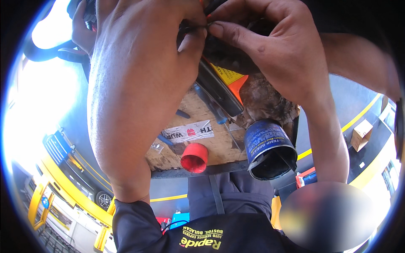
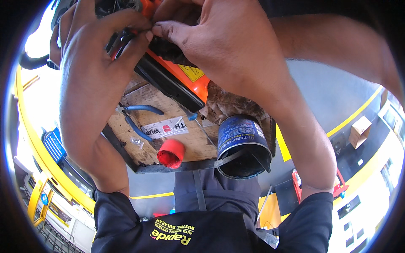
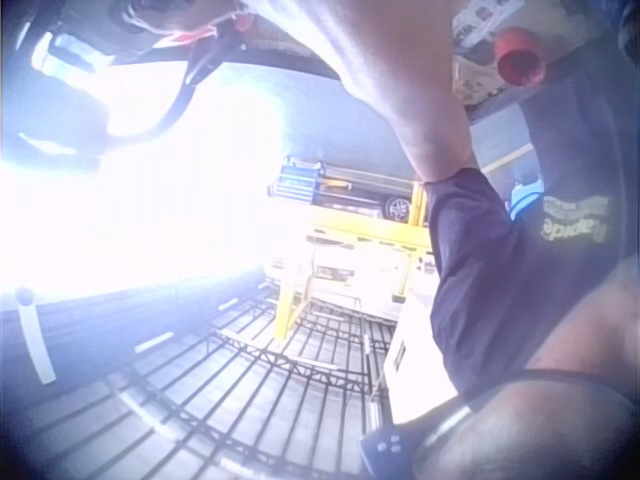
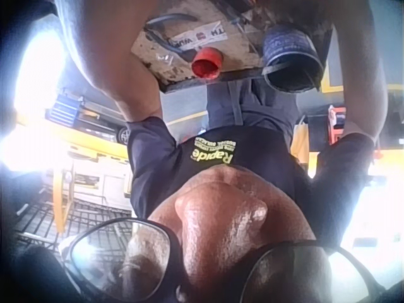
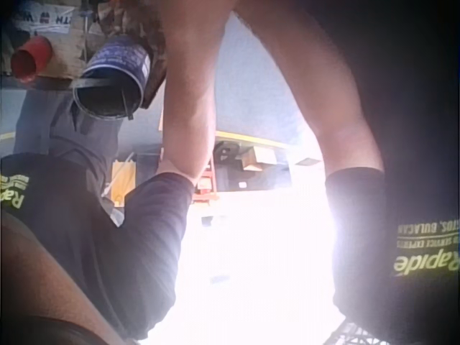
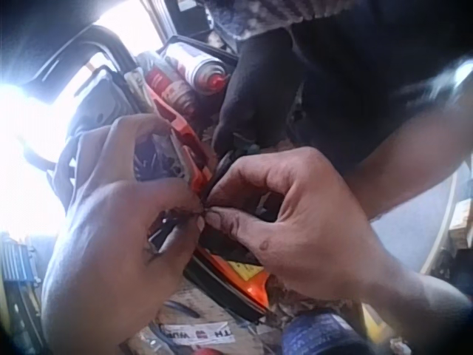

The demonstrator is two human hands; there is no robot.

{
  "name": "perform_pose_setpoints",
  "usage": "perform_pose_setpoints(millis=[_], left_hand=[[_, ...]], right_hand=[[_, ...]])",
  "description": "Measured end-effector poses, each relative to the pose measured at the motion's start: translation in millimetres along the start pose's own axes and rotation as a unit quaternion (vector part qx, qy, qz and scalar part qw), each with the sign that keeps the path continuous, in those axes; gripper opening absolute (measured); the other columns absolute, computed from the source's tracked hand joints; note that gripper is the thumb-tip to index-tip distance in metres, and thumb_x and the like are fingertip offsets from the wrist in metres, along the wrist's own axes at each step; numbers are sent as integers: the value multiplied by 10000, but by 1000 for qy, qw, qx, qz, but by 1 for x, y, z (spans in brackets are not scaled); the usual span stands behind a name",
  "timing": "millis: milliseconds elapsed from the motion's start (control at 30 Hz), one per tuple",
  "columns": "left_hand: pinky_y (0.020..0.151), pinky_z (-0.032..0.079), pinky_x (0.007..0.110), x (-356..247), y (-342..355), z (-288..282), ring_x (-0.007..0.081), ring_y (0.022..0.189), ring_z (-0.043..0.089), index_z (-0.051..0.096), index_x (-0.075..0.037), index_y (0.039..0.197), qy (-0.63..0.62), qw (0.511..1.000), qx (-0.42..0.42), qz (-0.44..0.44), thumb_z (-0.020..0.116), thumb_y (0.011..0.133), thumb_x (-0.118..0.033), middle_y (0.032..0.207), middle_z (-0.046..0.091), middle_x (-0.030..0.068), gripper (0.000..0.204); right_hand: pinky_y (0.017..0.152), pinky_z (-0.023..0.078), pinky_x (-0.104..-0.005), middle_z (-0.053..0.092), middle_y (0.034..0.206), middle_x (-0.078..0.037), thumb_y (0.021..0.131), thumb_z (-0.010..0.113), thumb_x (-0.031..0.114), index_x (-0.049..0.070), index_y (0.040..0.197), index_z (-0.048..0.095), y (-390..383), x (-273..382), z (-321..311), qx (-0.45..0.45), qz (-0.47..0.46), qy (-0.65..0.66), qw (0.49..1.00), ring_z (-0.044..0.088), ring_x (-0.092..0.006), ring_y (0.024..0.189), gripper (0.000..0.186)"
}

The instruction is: The person works on a car engine, first applying grease to a component and then inspecting the engine bay. They handle a black plastic cover and use a zip tie to secure a cable within the engine compartment.

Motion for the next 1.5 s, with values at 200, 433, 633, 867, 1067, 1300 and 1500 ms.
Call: perform_pose_setpoints(millis=[200,433,633,867,1067,1300,1500], left_hand=[[923,509,388,-3,-2,1,306,1093,630,776,-59,1017,8,1000,-23,15,803,865,-123,1182,617,127,168],[923,509,386,-2,-4,9,299,1095,630,769,-56,1029,-2,999,-41,23,795,871,-117,1187,617,129,172],[923,510,383,-2,-13,9,293,1098,629,762,-54,1040,13,997,-67,28,789,877,-111,1192,617,131,175],[924,510,380,-3,-16,12,286,1100,629,755,-51,1053,23,995,-91,41,782,884,-104,1197,618,134,179],[924,510,378,-3,-17,26,279,1102,628,748,-49,1063,12,993,-105,46,776,890,-99,1202,618,136,183],[924,510,375,-6,-25,24,272,1105,628,741,-46,1076,13,992,-119,28,769,896,-92,1207,619,139,188],[924,510,373,-6,-29,27,266,1107,627,734,-44,1087,11,992,-125,17,763,902,-86,1212,619,141,192]], right_hand=[[824,582,-314,749,914,-149,957,711,68,-47,992,743,0,-7,-6,8,12,29,999,712,-200,819,125],[776,578,-308,740,872,-138,945,708,75,-43,979,743,5,-12,-8,33,-22,-42,998,699,-186,784,128],[775,577,-303,733,855,-133,932,706,74,-43,965,745,6,-12,-7,35,-23,-58,997,687,-185,772,128],[768,567,-303,737,858,-138,932,700,104,-51,999,757,4,-9,-8,34,-24,-15,999,677,-188,754,178],[701,530,-307,720,781,-129,923,683,85,-51,936,748,-2,-4,-5,0,3,-25,1000,658,-167,698,152],[670,516,-302,698,745,-129,917,666,85,-42,909,716,-5,-5,-5,2,-18,-18,1000,645,-160,660,137],[648,519,-316,683,777,-137,872,706,112,-39,927,684,-7,10,10,-40,-21,-139,989,644,-159,655,162]])
Point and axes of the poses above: each hand's wrist, its own y-axis towards the middle knuckle, its own z-axis out of the palm, x = y × z, the point moved 1 cm from there along y, towards the middle knuckle
